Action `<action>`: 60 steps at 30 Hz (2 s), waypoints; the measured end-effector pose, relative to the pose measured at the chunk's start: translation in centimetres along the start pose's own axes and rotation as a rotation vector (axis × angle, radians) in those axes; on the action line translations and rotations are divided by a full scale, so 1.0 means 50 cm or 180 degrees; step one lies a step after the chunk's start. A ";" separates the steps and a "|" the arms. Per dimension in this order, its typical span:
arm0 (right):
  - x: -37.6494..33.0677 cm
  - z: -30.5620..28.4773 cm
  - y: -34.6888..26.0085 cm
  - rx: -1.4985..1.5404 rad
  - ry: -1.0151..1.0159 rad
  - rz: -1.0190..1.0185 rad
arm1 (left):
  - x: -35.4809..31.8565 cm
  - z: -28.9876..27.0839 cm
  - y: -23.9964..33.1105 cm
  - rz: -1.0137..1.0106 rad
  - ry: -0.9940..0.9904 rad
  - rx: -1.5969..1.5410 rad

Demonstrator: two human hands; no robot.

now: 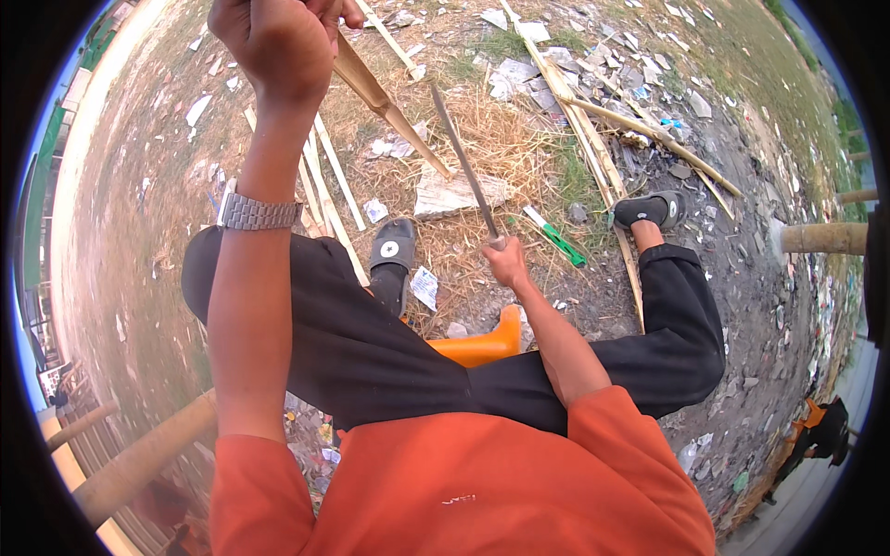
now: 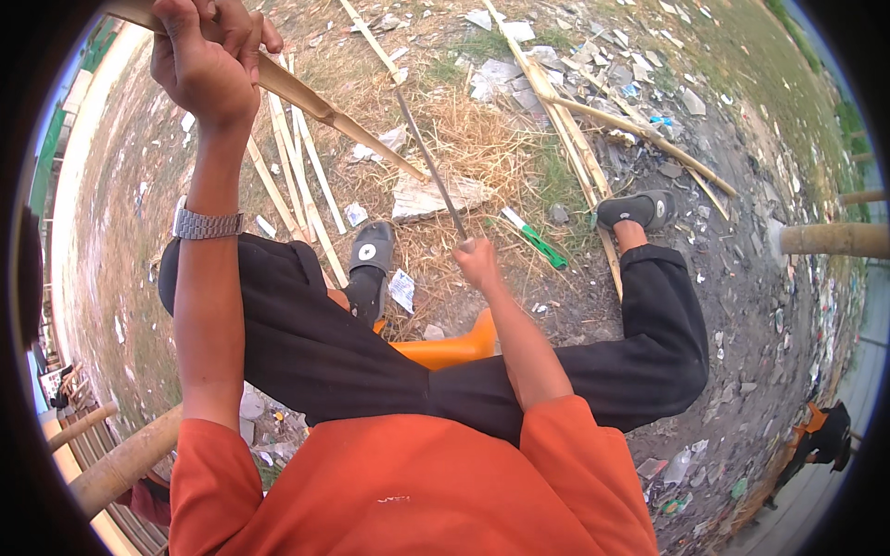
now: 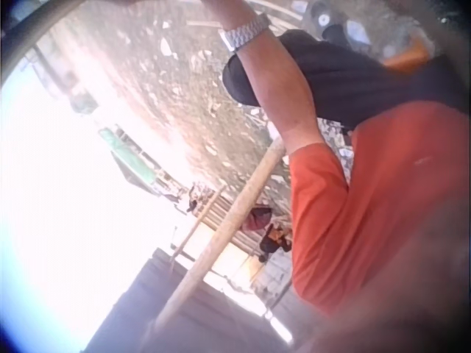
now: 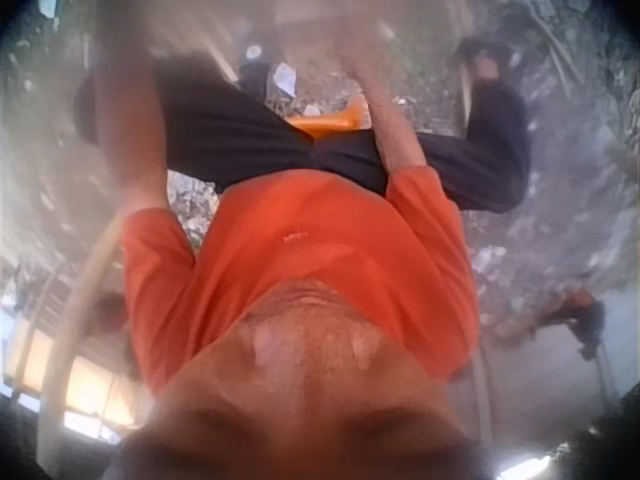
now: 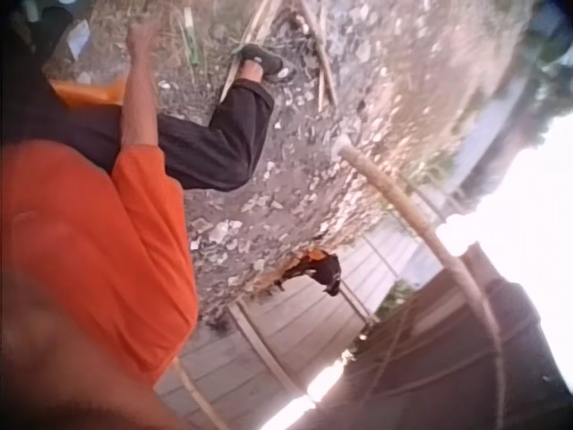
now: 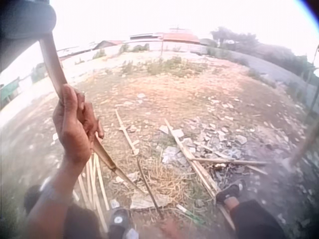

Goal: The person sits cross-legged on a small stool outdoors and uses a green utility knife to sharpen the end of a thin bamboo stick. They repeatedly scrape the knife along the stick to create a point, occasionally rotating the stick to work on different sides. A machete is visible on the ground nearby.

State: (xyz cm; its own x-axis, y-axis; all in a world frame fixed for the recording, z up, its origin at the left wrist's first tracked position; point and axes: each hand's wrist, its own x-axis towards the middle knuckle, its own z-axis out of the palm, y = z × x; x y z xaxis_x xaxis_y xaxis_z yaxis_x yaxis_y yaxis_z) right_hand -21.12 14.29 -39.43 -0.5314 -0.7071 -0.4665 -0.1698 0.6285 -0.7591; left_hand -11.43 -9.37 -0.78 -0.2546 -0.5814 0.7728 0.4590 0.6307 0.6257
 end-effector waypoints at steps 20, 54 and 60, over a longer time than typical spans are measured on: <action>0.030 -0.021 -0.100 0.1649 -0.0123 -0.0039 | 0.032 -0.037 -0.007 -0.0490 0.0321 0.0212; -0.003 -0.106 -0.281 0.0880 -0.0274 -0.1378 | 0.191 -0.312 0.043 -0.1124 0.0599 0.1457; -0.111 -0.195 -0.434 0.0928 -0.1923 -0.1675 | 0.192 -0.298 -0.024 -0.1467 0.0550 0.1494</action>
State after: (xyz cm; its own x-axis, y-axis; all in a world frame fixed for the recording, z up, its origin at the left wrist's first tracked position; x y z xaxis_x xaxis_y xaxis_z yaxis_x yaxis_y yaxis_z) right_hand -22.59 7.74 -15.94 0.1051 -0.9873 -0.1194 -0.0061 0.1194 -0.9928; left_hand -1.77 -23.36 4.31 -0.1781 -0.8934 0.4124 -0.0918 0.4324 0.8970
